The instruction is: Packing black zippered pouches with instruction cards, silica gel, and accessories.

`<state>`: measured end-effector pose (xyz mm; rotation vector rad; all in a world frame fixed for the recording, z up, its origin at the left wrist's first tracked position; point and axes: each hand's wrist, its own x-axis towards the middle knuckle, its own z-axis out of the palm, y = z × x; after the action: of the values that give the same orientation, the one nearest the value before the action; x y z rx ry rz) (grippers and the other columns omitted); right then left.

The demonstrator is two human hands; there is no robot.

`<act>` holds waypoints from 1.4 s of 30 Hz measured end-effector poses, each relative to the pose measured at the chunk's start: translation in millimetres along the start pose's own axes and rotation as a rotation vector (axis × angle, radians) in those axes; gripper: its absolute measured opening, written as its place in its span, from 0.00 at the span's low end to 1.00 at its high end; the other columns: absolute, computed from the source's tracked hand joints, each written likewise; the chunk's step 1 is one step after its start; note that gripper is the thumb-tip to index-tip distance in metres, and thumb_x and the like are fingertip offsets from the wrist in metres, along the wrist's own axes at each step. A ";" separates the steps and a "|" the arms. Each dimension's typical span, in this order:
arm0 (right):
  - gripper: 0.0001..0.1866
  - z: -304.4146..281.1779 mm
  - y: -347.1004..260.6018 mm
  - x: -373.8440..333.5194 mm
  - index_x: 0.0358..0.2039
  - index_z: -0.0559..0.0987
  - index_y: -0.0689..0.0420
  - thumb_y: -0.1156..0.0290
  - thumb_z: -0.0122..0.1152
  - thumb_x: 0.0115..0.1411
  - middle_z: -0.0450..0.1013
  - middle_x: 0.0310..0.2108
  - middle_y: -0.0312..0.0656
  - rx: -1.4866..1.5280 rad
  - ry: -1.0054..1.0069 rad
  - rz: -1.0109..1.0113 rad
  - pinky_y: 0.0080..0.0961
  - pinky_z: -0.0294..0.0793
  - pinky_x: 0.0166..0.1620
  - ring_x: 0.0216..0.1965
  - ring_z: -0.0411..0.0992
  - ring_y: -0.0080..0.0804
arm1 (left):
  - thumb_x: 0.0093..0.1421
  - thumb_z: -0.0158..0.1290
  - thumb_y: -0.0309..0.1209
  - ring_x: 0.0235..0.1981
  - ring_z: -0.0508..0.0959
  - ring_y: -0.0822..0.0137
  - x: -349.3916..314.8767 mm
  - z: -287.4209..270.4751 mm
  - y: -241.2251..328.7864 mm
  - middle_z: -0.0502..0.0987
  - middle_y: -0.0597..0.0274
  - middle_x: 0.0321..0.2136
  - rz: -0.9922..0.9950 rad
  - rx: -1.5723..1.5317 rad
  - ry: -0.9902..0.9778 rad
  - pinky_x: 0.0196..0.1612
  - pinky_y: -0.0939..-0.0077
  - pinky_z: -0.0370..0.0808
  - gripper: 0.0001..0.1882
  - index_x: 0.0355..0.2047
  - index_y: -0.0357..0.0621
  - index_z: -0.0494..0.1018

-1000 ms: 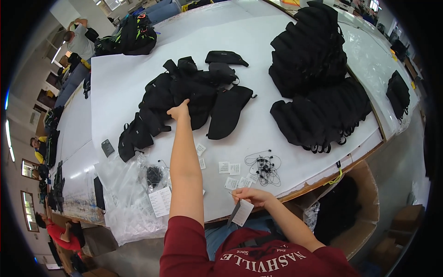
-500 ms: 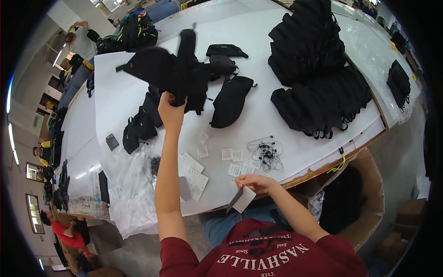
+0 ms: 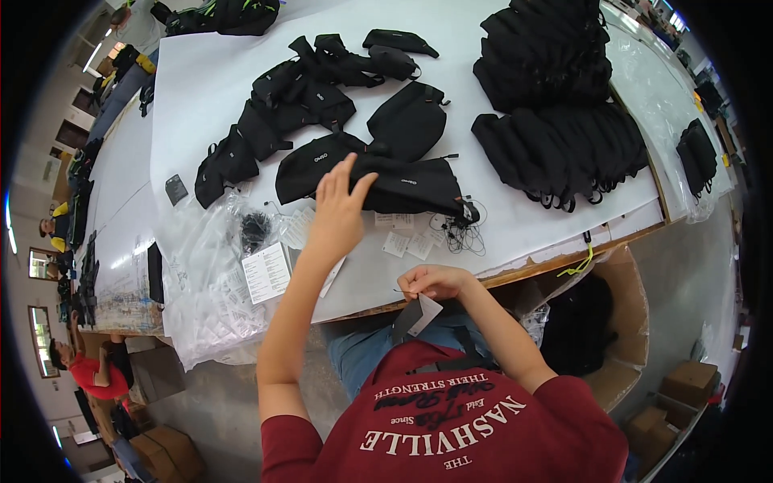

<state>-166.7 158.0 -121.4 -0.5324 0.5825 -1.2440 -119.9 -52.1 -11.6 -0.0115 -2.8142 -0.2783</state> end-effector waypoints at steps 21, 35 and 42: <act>0.06 79.1 -58.1 -70.3 0.29 0.77 0.60 0.70 0.60 0.58 0.69 0.21 0.30 -0.399 0.771 -0.351 0.12 0.59 0.25 0.21 0.61 0.11 | 0.43 0.61 0.30 0.52 0.67 0.53 -32.4 19.2 64.6 0.70 0.60 0.49 0.072 -0.523 0.068 0.58 0.58 0.57 0.12 0.30 0.50 0.73; 0.05 111.1 -39.2 -0.1 0.30 0.79 0.57 0.72 0.64 0.52 0.68 0.19 0.36 -1.234 1.025 -0.608 0.23 0.61 0.20 0.16 0.64 0.26 | 0.46 0.59 0.22 0.28 0.69 0.69 -81.8 -21.1 64.1 0.70 0.64 0.25 -0.501 -0.879 0.173 0.33 0.76 0.66 0.06 0.27 0.39 0.78; 0.04 109.6 -31.0 4.4 0.30 0.78 0.56 0.72 0.62 0.54 0.67 0.20 0.35 -1.129 0.983 -0.514 0.22 0.62 0.22 0.18 0.65 0.24 | 0.51 0.55 0.19 0.28 0.68 0.74 -87.6 -31.8 66.8 0.68 0.66 0.25 -0.488 -0.837 0.152 0.34 0.81 0.65 0.04 0.29 0.35 0.74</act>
<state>-114.5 152.7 -20.2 -1.0263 2.1435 -1.5586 -24.2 9.3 3.8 0.4820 -2.3037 -1.4585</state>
